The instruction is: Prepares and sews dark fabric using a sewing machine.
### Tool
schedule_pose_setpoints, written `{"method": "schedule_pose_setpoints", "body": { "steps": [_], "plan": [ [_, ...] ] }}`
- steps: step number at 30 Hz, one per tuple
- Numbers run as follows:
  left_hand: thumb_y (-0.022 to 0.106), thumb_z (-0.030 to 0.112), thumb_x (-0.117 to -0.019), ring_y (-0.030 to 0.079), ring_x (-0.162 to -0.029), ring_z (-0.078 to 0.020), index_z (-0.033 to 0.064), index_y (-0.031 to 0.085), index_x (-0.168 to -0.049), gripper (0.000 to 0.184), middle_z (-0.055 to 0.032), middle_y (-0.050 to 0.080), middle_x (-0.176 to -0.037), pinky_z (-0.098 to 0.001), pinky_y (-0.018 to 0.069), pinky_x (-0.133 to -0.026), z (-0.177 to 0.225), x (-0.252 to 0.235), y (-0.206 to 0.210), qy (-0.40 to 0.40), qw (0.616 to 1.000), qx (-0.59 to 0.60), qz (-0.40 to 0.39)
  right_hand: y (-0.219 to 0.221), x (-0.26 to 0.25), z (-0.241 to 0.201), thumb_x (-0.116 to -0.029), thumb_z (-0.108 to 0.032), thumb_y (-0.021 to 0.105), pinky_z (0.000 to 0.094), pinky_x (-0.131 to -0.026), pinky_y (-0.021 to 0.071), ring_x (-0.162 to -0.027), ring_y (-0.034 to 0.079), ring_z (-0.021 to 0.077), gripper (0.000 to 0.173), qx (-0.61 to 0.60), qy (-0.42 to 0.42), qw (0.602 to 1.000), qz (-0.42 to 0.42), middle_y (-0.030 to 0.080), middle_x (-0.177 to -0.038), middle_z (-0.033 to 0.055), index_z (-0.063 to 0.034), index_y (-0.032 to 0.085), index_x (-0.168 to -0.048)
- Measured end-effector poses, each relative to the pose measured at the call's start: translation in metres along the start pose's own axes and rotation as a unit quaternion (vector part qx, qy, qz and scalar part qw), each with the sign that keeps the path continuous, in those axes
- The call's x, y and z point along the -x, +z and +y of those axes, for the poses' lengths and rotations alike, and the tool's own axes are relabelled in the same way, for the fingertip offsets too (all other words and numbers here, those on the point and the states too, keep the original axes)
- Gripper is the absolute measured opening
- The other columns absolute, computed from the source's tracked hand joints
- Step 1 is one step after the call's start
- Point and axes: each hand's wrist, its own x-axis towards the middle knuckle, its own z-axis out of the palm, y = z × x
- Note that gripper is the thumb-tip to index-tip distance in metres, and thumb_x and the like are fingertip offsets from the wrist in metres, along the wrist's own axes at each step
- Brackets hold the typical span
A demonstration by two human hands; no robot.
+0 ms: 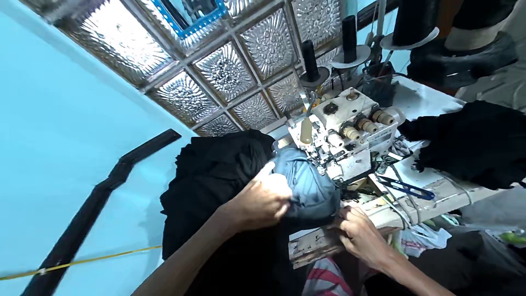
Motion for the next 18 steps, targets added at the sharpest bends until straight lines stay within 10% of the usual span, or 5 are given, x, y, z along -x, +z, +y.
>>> {"method": "schedule_pose_setpoints", "body": {
  "steps": [4,7,10,13,18],
  "plan": [
    [0.056,0.024,-0.0984,0.067,-0.073,-0.0239,0.0061,0.066,-0.077,0.030,-0.0081,0.063,-0.067,-0.0444,0.0474,-0.104,0.083,0.019,-0.042,0.130,0.967,0.207,-0.076,-0.002,-0.027,-0.039,-0.0769,-0.012,0.075,0.0511,-0.070,0.0588,-0.076,0.073,0.0353,0.013,-0.070,-0.098,0.990,-0.070,0.071,-0.076,0.0171,0.0004,0.072,-0.081],
    [0.065,0.039,-0.0939,0.070,-0.076,-0.0255,0.0068,0.068,-0.084,0.034,-0.0082,0.067,-0.074,-0.0441,0.0549,-0.089,0.098,0.027,-0.048,0.056,0.994,0.074,-0.058,-0.033,-0.046,-0.091,-0.0948,-0.008,0.067,0.0596,-0.099,0.0489,-0.110,0.067,0.0439,0.026,-0.190,-0.049,0.910,-0.366,0.071,-0.114,0.0273,0.0064,0.071,-0.116],
    [0.068,0.045,-0.0880,0.069,-0.074,-0.0276,0.0071,0.070,-0.095,0.038,-0.0081,0.066,-0.078,-0.0466,0.0574,-0.067,0.070,0.033,-0.042,-0.083,0.986,-0.137,0.047,0.000,-0.033,-0.094,-0.0928,-0.005,0.069,0.0604,-0.101,0.0482,-0.115,0.067,0.0389,0.037,-0.271,-0.168,0.831,-0.457,0.070,-0.126,0.0182,-0.0079,0.071,-0.129],
    [0.067,0.047,-0.0895,0.072,-0.082,-0.0285,0.0048,0.072,-0.106,0.045,-0.0099,0.070,-0.087,-0.0496,0.0591,-0.075,0.031,0.050,-0.042,-0.145,0.971,-0.168,0.086,-0.010,-0.033,-0.080,-0.0912,-0.009,0.072,0.0524,-0.096,0.0515,-0.094,0.073,0.0290,0.019,-0.318,-0.243,0.849,-0.345,0.077,-0.096,0.0108,-0.0088,0.078,-0.109],
    [0.075,0.039,-0.0825,0.067,-0.076,-0.0247,0.0035,0.073,-0.111,0.046,-0.0106,0.067,-0.092,-0.0437,0.0541,-0.061,-0.001,0.060,-0.040,-0.154,0.978,-0.066,0.122,-0.062,-0.080,-0.047,-0.0998,-0.017,0.058,0.0212,-0.081,0.0558,-0.091,0.068,0.0036,0.021,-0.299,-0.098,0.948,-0.042,0.074,-0.097,0.0023,-0.0054,0.075,-0.101]
  ]
}}
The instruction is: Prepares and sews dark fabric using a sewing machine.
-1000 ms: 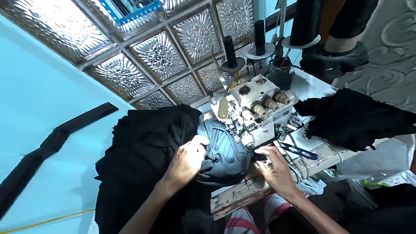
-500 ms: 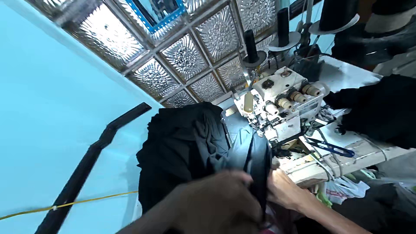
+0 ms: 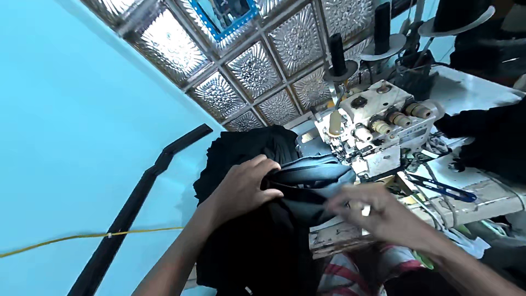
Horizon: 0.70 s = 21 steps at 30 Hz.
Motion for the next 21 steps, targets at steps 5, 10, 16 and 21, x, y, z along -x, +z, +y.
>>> {"method": "schedule_pose_setpoints", "body": {
  "steps": [5,10,16,21],
  "plan": [
    [0.078,0.032,-0.0799,0.062,-0.074,-0.0183,0.0074,0.074,-0.114,0.043,-0.0063,0.063,-0.092,-0.0370,0.0526,-0.061,-0.004,-0.003,0.000,-0.011,1.000,0.021,0.002,0.003,-0.017,0.024,-0.1078,-0.028,0.046,0.0384,-0.072,0.0522,-0.078,0.066,0.0201,0.036,0.105,0.061,0.989,-0.090,0.069,-0.085,0.0105,-0.0031,0.072,-0.106],
    [0.070,0.029,-0.0870,0.060,-0.073,-0.0131,0.0118,0.079,-0.107,0.028,-0.0007,0.061,-0.082,-0.0304,0.0510,-0.064,0.002,0.000,0.001,0.012,0.999,0.028,0.024,-0.001,-0.019,0.011,-0.1028,-0.024,0.057,0.0094,-0.071,0.0443,-0.078,0.054,-0.0095,0.025,-0.123,0.074,0.987,-0.067,0.062,-0.085,-0.0071,-0.0045,0.071,-0.095],
    [0.063,0.022,-0.0934,0.061,-0.068,-0.0220,0.0123,0.077,-0.118,0.030,-0.0060,0.059,-0.076,-0.0454,0.0498,-0.075,0.004,-0.002,0.006,0.058,0.996,-0.061,0.037,-0.003,-0.009,0.030,-0.1008,-0.024,0.060,0.0084,-0.068,0.0447,-0.074,0.055,-0.0111,0.019,-0.124,0.121,0.985,-0.027,0.064,-0.083,-0.0117,-0.0093,0.072,-0.096],
    [0.061,0.014,-0.0916,0.060,-0.065,-0.0237,0.0088,0.078,-0.099,0.019,-0.0067,0.057,-0.073,-0.0466,0.0484,-0.073,-0.001,-0.003,0.009,0.066,0.994,-0.083,0.036,-0.006,0.002,0.039,-0.0982,-0.026,0.064,0.0113,-0.079,0.0473,-0.086,0.061,-0.0071,0.023,-0.026,0.067,0.997,0.002,0.071,-0.091,-0.0028,-0.0065,0.075,-0.098]
  ]
}}
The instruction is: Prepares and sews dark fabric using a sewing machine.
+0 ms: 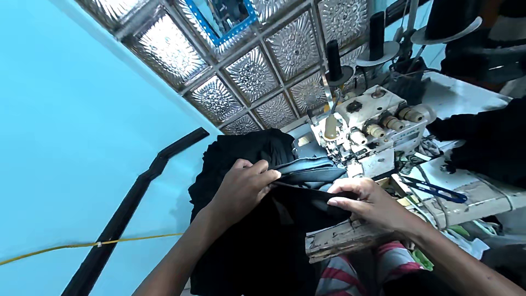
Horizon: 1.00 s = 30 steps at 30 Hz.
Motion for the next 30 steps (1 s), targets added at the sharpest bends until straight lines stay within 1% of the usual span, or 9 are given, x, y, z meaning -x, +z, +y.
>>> {"method": "schedule_pose_setpoints", "body": {
  "steps": [5,10,13,15,19,22,25,28,30],
  "plan": [
    [0.053,0.023,-0.0976,0.064,-0.074,-0.0150,0.0090,0.076,-0.089,0.028,-0.0011,0.064,-0.076,-0.0424,0.0490,-0.083,0.001,0.005,-0.009,-0.009,0.997,0.081,-0.001,-0.015,0.005,0.026,-0.0933,-0.032,0.068,0.0419,-0.087,0.0457,-0.087,0.063,0.0185,0.023,0.185,-0.052,0.980,0.044,0.070,-0.083,0.0037,-0.0108,0.078,-0.090],
    [0.048,0.037,-0.1079,0.066,-0.103,-0.0063,0.0076,0.066,-0.090,0.039,-0.0021,0.069,-0.090,-0.0314,0.0409,-0.114,0.035,0.018,-0.050,0.061,0.942,0.322,-0.077,-0.020,0.003,0.043,-0.0934,-0.015,0.064,0.0472,-0.087,0.0489,-0.098,0.063,0.0280,0.016,0.233,-0.010,0.970,0.065,0.069,-0.097,0.0091,-0.0102,0.080,-0.095],
    [0.044,0.032,-0.1102,0.066,-0.104,-0.0112,0.0039,0.060,-0.084,0.042,-0.0078,0.066,-0.086,-0.0338,0.0357,-0.117,0.049,0.018,-0.062,0.087,0.907,0.401,-0.092,-0.017,0.000,0.049,-0.0928,-0.015,0.064,0.0441,-0.086,0.0507,-0.099,0.063,0.0269,0.017,0.231,-0.027,0.968,0.092,0.069,-0.100,0.0101,-0.0088,0.080,-0.093],
    [0.047,0.034,-0.1093,0.065,-0.108,-0.0027,0.0062,0.065,-0.091,0.038,-0.0009,0.069,-0.092,-0.0311,0.0382,-0.117,0.041,0.022,-0.060,0.037,0.911,0.408,-0.056,-0.010,-0.001,0.050,-0.0910,-0.017,0.065,0.0428,-0.086,0.0519,-0.098,0.065,0.0262,0.017,0.225,-0.040,0.965,0.127,0.071,-0.101,0.0106,-0.0081,0.079,-0.090],
    [0.047,0.034,-0.1071,0.062,-0.109,0.0051,0.0123,0.067,-0.094,0.032,0.0074,0.070,-0.097,-0.0292,0.0372,-0.118,0.023,0.023,-0.058,-0.044,0.942,0.332,-0.017,0.011,-0.002,0.033,-0.0953,-0.026,0.066,0.0384,-0.087,0.0524,-0.096,0.065,0.0232,0.018,0.213,-0.078,0.955,0.191,0.070,-0.100,0.0099,-0.0119,0.079,-0.094],
    [0.049,0.031,-0.1031,0.064,-0.106,-0.0079,0.0114,0.070,-0.089,0.033,-0.0009,0.070,-0.089,-0.0409,0.0301,-0.118,0.020,0.027,-0.055,-0.044,0.989,0.142,0.021,0.019,-0.006,0.018,-0.0999,-0.027,0.061,0.0370,-0.086,0.0507,-0.093,0.065,0.0207,0.022,0.210,-0.099,0.958,0.166,0.071,-0.096,0.0069,-0.0139,0.079,-0.098],
    [0.049,0.031,-0.1004,0.064,-0.104,-0.0225,0.0147,0.072,-0.086,0.032,-0.0019,0.066,-0.076,-0.0588,0.0208,-0.115,0.025,0.028,-0.059,-0.040,0.998,-0.039,0.041,0.016,-0.012,0.014,-0.0970,-0.018,0.063,0.0394,-0.092,0.0500,-0.098,0.068,0.0152,0.017,0.141,-0.068,0.980,0.123,0.076,-0.097,0.0019,-0.0110,0.079,-0.098],
    [0.052,0.028,-0.0993,0.064,-0.100,-0.0278,0.0142,0.072,-0.085,0.029,-0.0030,0.063,-0.073,-0.0659,0.0186,-0.114,0.033,0.028,-0.061,-0.035,0.994,-0.093,0.045,0.011,-0.020,0.012,-0.0911,-0.015,0.068,0.0391,-0.088,0.0499,-0.094,0.067,0.0146,0.012,0.108,-0.020,0.985,0.133,0.074,-0.093,0.0018,-0.0088,0.078,-0.096],
    [0.050,0.028,-0.1006,0.062,-0.100,-0.0252,0.0154,0.071,-0.086,0.028,-0.0020,0.061,-0.073,-0.0622,0.0181,-0.115,0.037,0.029,-0.062,-0.028,0.995,-0.081,0.045,0.008,-0.023,0.011,-0.0907,-0.017,0.071,0.0389,-0.087,0.0493,-0.092,0.066,0.0147,0.011,0.116,-0.011,0.984,0.135,0.074,-0.091,0.0013,-0.0089,0.077,-0.095]
  ]
}}
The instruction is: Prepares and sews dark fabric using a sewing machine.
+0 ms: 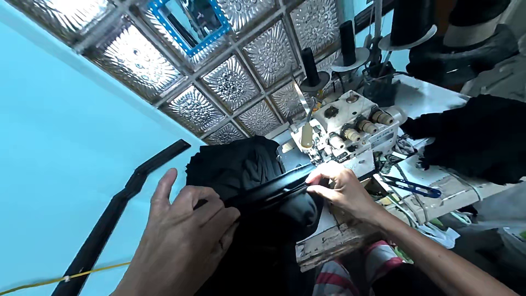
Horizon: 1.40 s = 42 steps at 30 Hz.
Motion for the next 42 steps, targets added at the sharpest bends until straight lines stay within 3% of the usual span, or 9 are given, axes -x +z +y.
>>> {"method": "schedule_pose_setpoints", "body": {
  "steps": [11,16,19,22,26,28,32,38,42],
  "plan": [
    [0.049,0.033,-0.1041,0.061,-0.101,-0.0167,0.0166,0.071,-0.092,0.030,0.0012,0.062,-0.075,-0.0559,0.0168,-0.118,-0.004,0.000,0.000,-0.004,0.998,0.063,0.009,-0.003,0.003,0.005,-0.0964,-0.021,0.066,0.0396,-0.096,0.0454,-0.095,0.067,0.0117,0.016,0.035,-0.061,0.997,0.000,0.075,-0.092,-0.0016,-0.0130,0.080,-0.096],
    [0.046,0.034,-0.1048,0.061,-0.094,-0.0119,0.0159,0.071,-0.093,0.033,0.0023,0.061,-0.076,-0.0537,0.0226,-0.116,-0.010,-0.002,0.007,-0.020,0.995,0.092,0.023,0.002,0.013,0.009,-0.1031,-0.024,0.056,0.0386,-0.091,0.0496,-0.101,0.064,0.0224,0.023,0.083,-0.111,0.990,0.041,0.070,-0.103,0.0084,-0.0102,0.073,-0.099],
    [0.043,0.032,-0.1072,0.061,-0.096,-0.0138,0.0124,0.068,-0.096,0.033,-0.0020,0.062,-0.080,-0.0507,0.0219,-0.118,-0.003,-0.002,0.000,-0.017,0.988,0.155,-0.008,0.005,0.013,0.011,-0.1053,-0.020,0.052,0.0365,-0.098,0.0521,-0.112,0.068,0.0235,0.024,0.072,-0.120,0.990,0.015,0.073,-0.113,0.0126,-0.0048,0.070,-0.101],
    [0.043,0.030,-0.1074,0.061,-0.097,-0.0138,0.0114,0.067,-0.097,0.032,-0.0031,0.061,-0.081,-0.0490,0.0221,-0.119,-0.001,-0.002,0.001,-0.011,0.986,0.168,-0.005,-0.001,0.012,0.011,-0.1055,-0.016,0.052,0.0313,-0.090,0.0534,-0.096,0.070,0.0200,0.024,0.038,-0.125,0.991,-0.009,0.074,-0.096,0.0123,-0.0008,0.070,-0.103],
    [0.045,0.028,-0.1048,0.062,-0.092,-0.0124,0.0121,0.070,-0.091,0.033,-0.0001,0.064,-0.079,-0.0513,0.0272,-0.115,-0.005,-0.010,0.017,-0.006,0.991,0.133,0.027,-0.031,0.019,0.011,-0.1072,-0.017,0.048,0.0222,-0.083,0.0515,-0.089,0.066,0.0094,0.026,-0.018,-0.091,0.990,-0.108,0.071,-0.096,0.0095,-0.0015,0.068,-0.108],
    [0.044,0.027,-0.1027,0.064,-0.090,-0.0154,0.0123,0.072,-0.089,0.034,0.0001,0.066,-0.078,-0.0555,0.0301,-0.112,0.003,-0.018,0.027,-0.001,0.991,0.136,0.013,-0.049,0.025,0.011,-0.1054,-0.015,0.048,0.0262,-0.084,0.0515,-0.088,0.066,0.0129,0.025,-0.012,-0.096,0.982,-0.165,0.072,-0.095,0.0098,-0.0027,0.070,-0.109],
    [0.044,0.024,-0.1021,0.066,-0.086,-0.0222,0.0114,0.070,-0.089,0.031,-0.0033,0.064,-0.077,-0.0600,0.0347,-0.109,0.027,-0.035,0.044,0.034,0.986,0.162,-0.005,-0.070,0.043,0.006,-0.0990,-0.012,0.056,0.0400,-0.100,0.0487,-0.093,0.071,0.0207,0.020,0.020,-0.104,0.969,-0.222,0.075,-0.094,0.0083,-0.0045,0.073,-0.106],
    [0.043,0.023,-0.1023,0.064,-0.083,-0.0217,0.0127,0.069,-0.089,0.030,-0.0015,0.060,-0.073,-0.0577,0.0368,-0.107,0.041,-0.049,0.066,0.066,0.981,0.181,-0.007,-0.069,0.058,-0.002,-0.0968,-0.010,0.059,0.0387,-0.112,0.0410,-0.094,0.072,0.0135,0.016,0.032,-0.095,0.973,-0.209,0.076,-0.093,0.0054,-0.0066,0.074,-0.102],
    [0.044,0.021,-0.1005,0.064,-0.082,-0.0212,0.0122,0.069,-0.086,0.030,-0.0005,0.060,-0.072,-0.0565,0.0382,-0.107,0.038,-0.054,0.075,0.051,0.985,0.164,-0.001,-0.061,0.045,0.016,-0.0963,-0.012,0.061,0.0406,-0.107,0.0422,-0.101,0.068,0.0177,0.017,0.039,-0.089,0.981,-0.170,0.075,-0.097,0.0053,-0.0085,0.077,-0.102]
  ]
}}
